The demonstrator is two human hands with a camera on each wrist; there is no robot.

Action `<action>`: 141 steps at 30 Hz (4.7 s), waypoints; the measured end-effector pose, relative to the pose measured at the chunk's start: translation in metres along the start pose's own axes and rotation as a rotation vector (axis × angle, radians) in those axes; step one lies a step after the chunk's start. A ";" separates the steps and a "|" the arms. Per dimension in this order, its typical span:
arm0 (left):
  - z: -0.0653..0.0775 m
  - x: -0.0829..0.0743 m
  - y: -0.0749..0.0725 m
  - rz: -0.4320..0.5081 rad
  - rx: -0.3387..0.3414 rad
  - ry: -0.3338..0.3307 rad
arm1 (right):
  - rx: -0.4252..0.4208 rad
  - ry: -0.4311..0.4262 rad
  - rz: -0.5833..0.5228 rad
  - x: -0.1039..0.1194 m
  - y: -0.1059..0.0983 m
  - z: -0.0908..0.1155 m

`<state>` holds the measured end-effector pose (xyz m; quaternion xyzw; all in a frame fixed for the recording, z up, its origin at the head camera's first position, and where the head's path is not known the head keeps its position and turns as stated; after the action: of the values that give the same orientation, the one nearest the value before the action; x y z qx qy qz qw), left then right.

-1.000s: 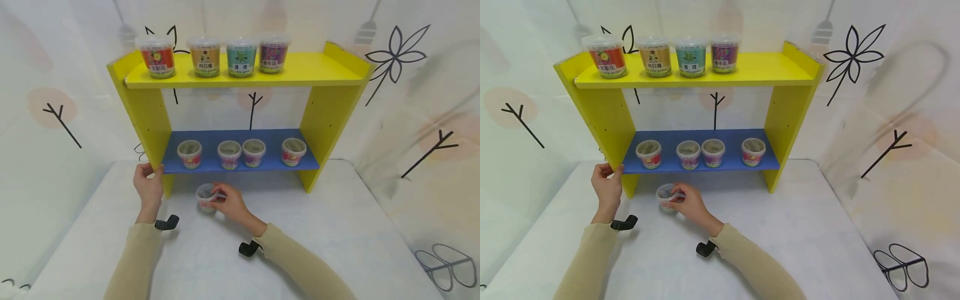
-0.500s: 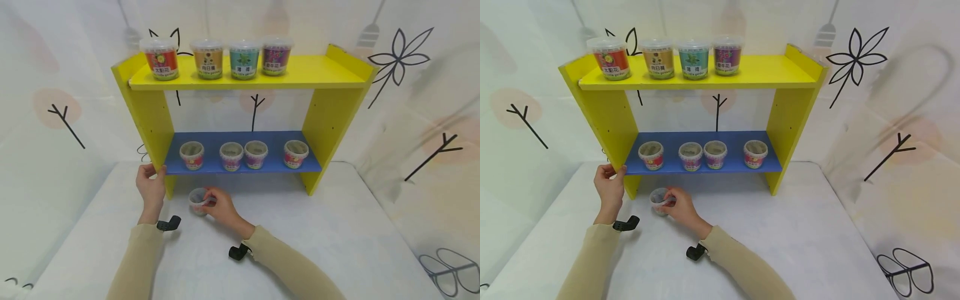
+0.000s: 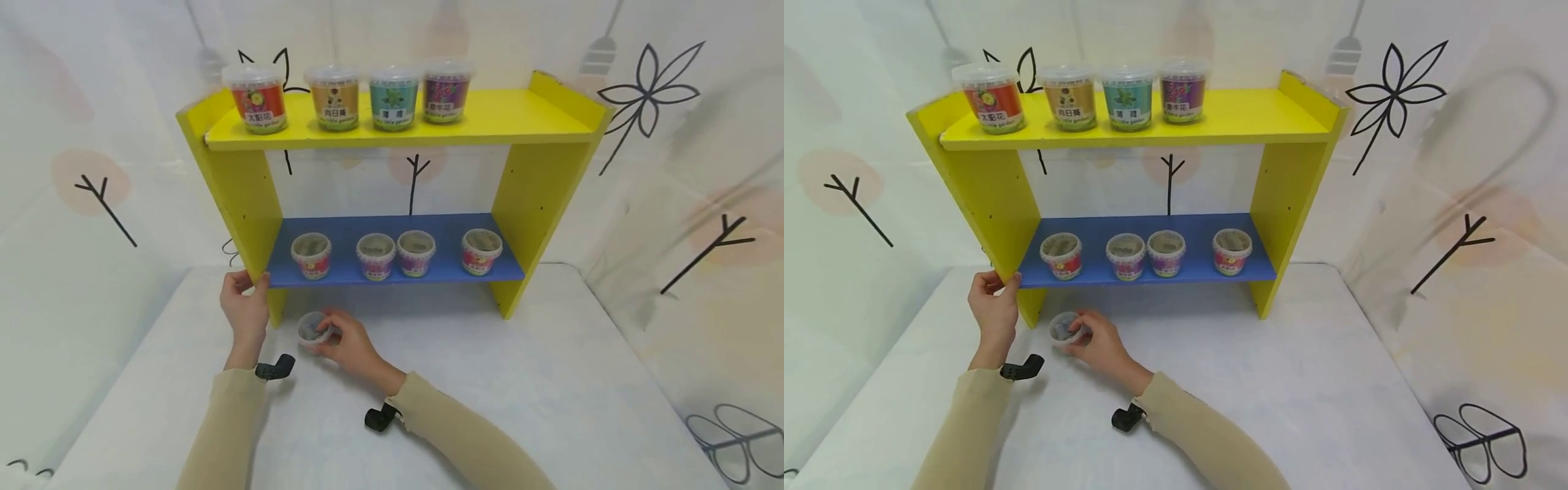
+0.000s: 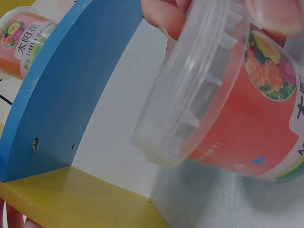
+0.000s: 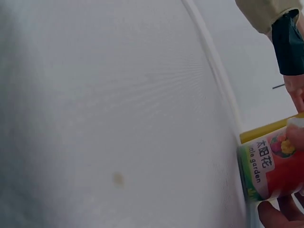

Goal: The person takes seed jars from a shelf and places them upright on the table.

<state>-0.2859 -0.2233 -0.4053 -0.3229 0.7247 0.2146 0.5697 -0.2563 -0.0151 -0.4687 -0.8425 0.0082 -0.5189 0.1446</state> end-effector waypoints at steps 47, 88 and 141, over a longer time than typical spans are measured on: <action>0.004 0.000 0.001 0.031 -0.010 -0.017 | -0.347 -0.490 -0.037 0.199 -0.221 -0.052; 0.003 0.002 0.000 0.007 -0.001 -0.048 | -0.357 -0.158 0.452 0.272 -0.308 -0.152; 0.004 0.001 0.000 0.026 -0.008 -0.020 | -0.445 -0.231 0.433 0.280 -0.309 -0.127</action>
<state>-0.2835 -0.2211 -0.4072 -0.3137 0.7223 0.2281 0.5726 -0.2803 0.2049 -0.0931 -0.8854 0.2839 -0.3624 0.0642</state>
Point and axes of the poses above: each hand's wrist, its own z-axis away from the middle knuckle, its own y-axis out of the palm, x = y × z, the point moved 4 cm from there along -z, towards the middle knuckle, and after that the axes turned 8 degrees about -x, right-handed, at the moved point
